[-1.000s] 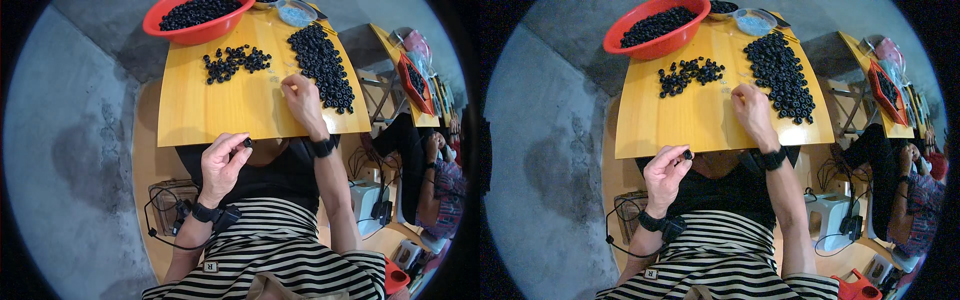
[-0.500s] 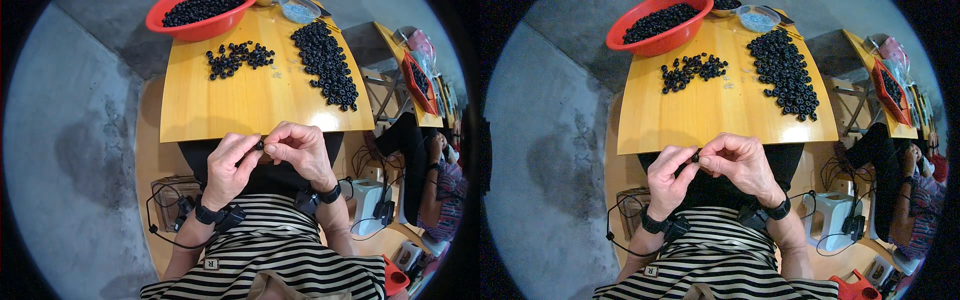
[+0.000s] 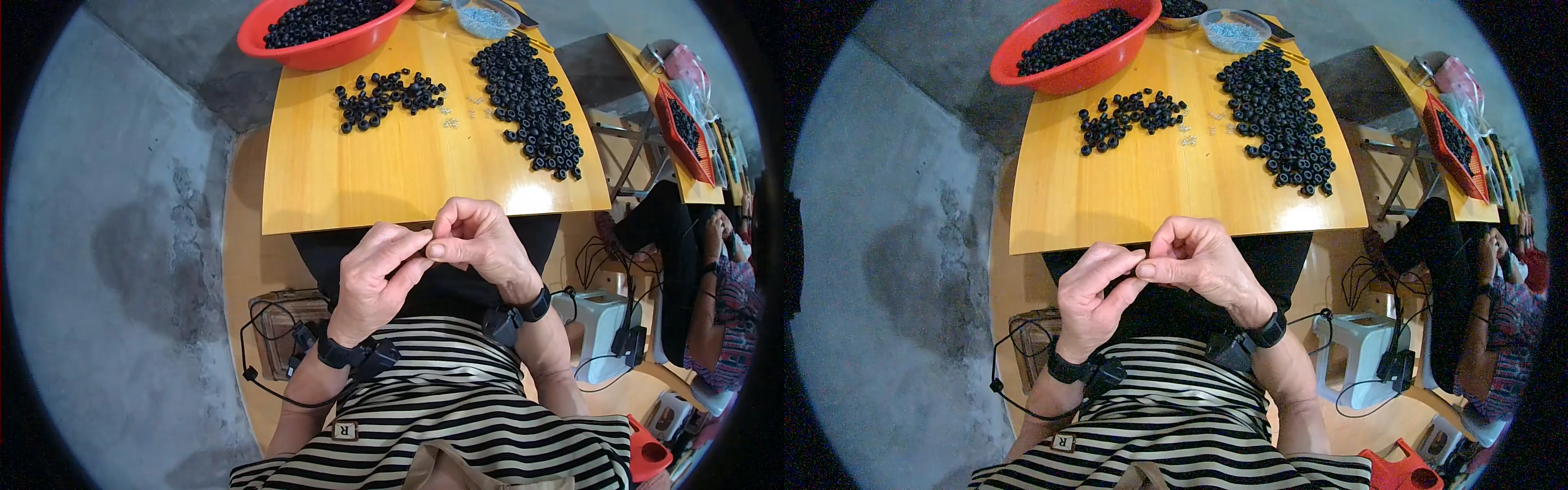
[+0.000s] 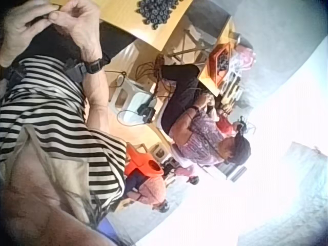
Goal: Sorting and inspecting small black components on a table.
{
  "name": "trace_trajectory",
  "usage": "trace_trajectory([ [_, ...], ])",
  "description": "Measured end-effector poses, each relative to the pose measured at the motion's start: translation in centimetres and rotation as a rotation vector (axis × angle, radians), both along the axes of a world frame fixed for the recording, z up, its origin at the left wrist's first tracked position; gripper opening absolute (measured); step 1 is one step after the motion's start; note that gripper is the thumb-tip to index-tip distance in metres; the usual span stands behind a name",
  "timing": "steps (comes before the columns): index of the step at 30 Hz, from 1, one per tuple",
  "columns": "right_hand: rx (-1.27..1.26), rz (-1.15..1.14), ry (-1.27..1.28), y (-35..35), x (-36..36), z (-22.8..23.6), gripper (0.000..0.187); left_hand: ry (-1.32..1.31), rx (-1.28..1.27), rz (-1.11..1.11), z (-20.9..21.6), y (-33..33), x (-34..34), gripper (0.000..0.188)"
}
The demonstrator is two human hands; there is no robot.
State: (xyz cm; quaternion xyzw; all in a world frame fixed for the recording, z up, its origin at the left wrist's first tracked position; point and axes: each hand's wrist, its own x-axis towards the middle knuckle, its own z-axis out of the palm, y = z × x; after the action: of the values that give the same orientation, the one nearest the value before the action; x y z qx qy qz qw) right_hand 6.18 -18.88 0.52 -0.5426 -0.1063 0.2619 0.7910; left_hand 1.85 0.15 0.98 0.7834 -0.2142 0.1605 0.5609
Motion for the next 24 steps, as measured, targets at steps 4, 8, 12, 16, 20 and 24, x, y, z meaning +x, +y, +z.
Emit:
trace_trajectory([
  [4, 0.055, 0.049, 0.062, 0.1, 0.1, -0.3, 0.024, 0.089, -0.103, -0.036, -0.3, 0.5, -0.2, 0.032],
  [8, -0.020, 0.107, 0.044, 0.5, -0.1, -0.2, 0.029, 0.074, -0.101, -0.016, -0.9, 0.7, 0.0, 0.031],
  [12, -0.143, 0.068, 0.010, 1.2, 0.2, -0.2, 0.030, 0.081, -0.072, 0.078, -1.0, 0.4, 0.2, 0.030],
  [16, -0.215, 0.061, -0.014, 2.2, 1.0, -0.1, 0.031, 0.082, -0.086, 0.119, -2.0, 1.0, 0.9, 0.027],
  [20, -0.357, 0.113, -0.003, 3.5, 2.2, 0.3, 0.031, 0.145, -0.169, 0.155, -3.0, 2.0, 1.6, 0.023],
  [24, -0.761, -0.172, -0.538, 4.4, 5.1, -0.4, 0.020, 0.196, -0.239, 0.211, -4.2, 2.8, 2.2, 0.022],
])
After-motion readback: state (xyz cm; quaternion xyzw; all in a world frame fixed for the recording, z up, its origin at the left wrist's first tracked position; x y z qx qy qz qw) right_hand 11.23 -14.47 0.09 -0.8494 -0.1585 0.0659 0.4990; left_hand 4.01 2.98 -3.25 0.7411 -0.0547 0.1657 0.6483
